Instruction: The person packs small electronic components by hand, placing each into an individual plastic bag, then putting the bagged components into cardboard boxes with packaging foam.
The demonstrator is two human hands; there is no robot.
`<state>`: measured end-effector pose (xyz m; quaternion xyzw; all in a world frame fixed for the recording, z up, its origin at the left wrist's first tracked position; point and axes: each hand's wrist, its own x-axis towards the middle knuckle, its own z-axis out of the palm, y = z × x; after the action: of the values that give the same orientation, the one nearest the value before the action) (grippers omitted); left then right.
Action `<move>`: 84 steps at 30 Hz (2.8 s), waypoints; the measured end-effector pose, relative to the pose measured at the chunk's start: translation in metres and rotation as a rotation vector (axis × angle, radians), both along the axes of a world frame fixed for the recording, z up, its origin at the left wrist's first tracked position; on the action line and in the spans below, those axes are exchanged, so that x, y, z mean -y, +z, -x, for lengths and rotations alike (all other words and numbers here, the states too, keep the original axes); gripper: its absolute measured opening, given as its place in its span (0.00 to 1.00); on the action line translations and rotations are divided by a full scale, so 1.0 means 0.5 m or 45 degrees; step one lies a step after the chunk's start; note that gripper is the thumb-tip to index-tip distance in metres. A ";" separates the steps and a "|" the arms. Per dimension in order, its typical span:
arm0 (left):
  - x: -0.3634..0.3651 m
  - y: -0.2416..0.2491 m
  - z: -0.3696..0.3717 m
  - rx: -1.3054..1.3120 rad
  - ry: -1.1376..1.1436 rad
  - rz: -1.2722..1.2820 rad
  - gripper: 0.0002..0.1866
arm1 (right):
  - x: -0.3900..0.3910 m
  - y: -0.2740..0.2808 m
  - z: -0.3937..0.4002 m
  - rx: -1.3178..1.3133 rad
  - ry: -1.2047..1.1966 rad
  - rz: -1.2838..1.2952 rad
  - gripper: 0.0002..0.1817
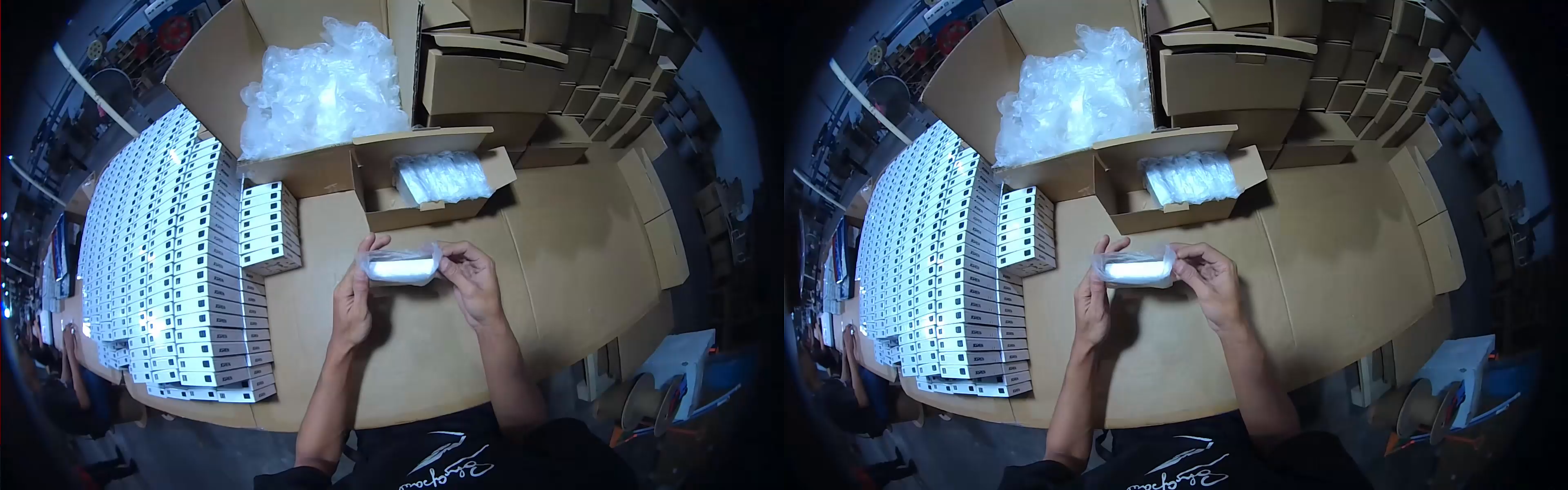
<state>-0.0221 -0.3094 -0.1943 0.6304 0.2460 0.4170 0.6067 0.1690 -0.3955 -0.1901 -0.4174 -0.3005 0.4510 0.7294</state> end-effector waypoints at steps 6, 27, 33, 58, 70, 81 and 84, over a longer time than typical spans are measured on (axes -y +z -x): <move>0.020 0.012 -0.023 0.307 0.096 0.307 0.32 | 0.002 0.047 0.012 -0.008 0.091 -0.062 0.17; 0.041 0.009 -0.010 0.000 0.215 0.549 0.15 | 0.026 0.068 -0.013 0.754 0.180 0.269 0.10; 0.021 0.009 -0.007 0.025 0.364 0.588 0.16 | 0.031 0.059 -0.019 0.847 -0.273 -0.076 0.06; 0.018 0.053 0.009 -0.424 -0.065 -0.085 0.14 | -0.005 0.144 -0.038 1.579 0.427 -0.068 0.13; -0.077 0.066 -0.005 -0.482 -0.054 -0.452 0.20 | -0.047 0.184 -0.053 1.724 0.169 -0.178 0.11; -0.090 0.083 0.006 -0.650 -0.060 -0.520 0.32 | -0.139 0.182 -0.040 1.670 -0.627 -0.197 0.12; -0.080 0.085 0.000 -0.727 -0.044 -0.543 0.33 | -0.167 0.151 -0.014 1.587 -0.715 -0.169 0.11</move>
<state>-0.0221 -0.2696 -0.1517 0.8381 0.3023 0.2558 0.3753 0.1759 -0.3120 -0.1147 -0.6154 -0.5716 -0.0989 0.5337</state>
